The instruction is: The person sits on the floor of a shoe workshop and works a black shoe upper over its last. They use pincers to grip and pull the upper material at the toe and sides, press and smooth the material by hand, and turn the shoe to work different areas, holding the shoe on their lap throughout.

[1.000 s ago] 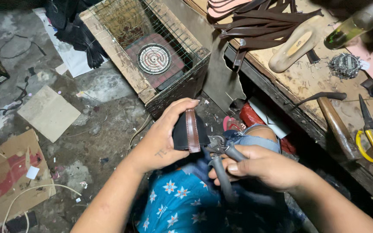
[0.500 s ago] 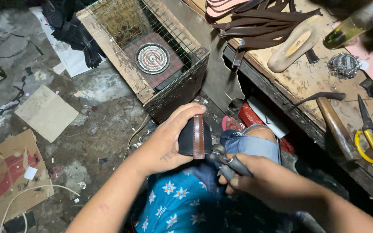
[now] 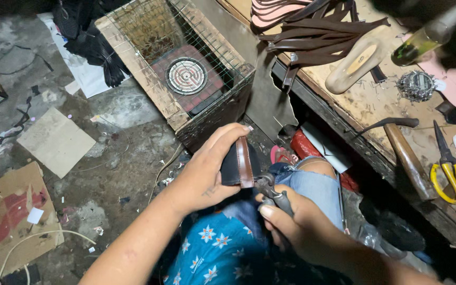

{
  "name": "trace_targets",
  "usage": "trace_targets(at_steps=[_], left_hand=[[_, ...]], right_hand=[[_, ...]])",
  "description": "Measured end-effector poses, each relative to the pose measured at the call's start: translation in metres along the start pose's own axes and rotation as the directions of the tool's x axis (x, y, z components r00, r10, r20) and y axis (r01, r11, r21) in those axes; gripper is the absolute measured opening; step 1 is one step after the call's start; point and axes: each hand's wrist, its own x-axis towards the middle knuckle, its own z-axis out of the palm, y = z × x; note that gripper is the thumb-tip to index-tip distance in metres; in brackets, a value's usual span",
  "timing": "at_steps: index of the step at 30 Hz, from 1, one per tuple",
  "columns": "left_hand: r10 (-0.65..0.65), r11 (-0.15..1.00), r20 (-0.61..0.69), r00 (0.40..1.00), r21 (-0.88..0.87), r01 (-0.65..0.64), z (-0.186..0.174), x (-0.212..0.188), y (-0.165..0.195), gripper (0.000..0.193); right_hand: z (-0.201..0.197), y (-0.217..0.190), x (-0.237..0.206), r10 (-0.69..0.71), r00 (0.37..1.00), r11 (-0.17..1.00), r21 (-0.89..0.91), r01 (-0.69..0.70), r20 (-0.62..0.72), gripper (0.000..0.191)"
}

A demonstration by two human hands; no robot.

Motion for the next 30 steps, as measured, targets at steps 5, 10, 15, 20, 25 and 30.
trace_targets(at_steps=[5,10,15,20,25,30], left_hand=[[-0.049,0.993,-0.084,0.995,0.107,0.058,-0.002,0.004,-0.006,0.089],[-0.02,0.988,-0.113,0.993,0.151,0.037,-0.002,0.006,-0.013,0.088],[-0.017,0.979,-0.135,0.991,0.199,0.044,-0.001,0.011,-0.017,0.088],[-0.041,0.979,-0.131,0.99,0.193,0.067,-0.003,0.015,-0.014,0.09],[-0.029,0.981,-0.111,0.993,0.19,0.05,0.001,0.009,-0.007,0.093],[-0.025,0.975,-0.145,0.989,0.214,0.055,0.01,0.007,-0.003,0.089]], right_hand=[[0.03,0.031,0.053,-0.392,0.9,0.908,0.075,0.411,-0.191,0.019],[0.032,0.054,0.099,-0.657,0.705,0.747,-0.108,0.656,-0.266,0.016],[0.02,0.055,0.126,-0.759,0.62,0.65,-0.175,0.74,-0.2,0.023],[0.002,0.03,0.091,-0.27,0.963,0.933,0.252,0.257,0.018,0.03],[-0.007,0.009,0.034,-0.454,0.891,0.851,-0.295,0.434,0.001,0.044],[-0.013,-0.012,0.014,-0.34,0.941,0.885,-0.337,0.321,0.004,0.056]])
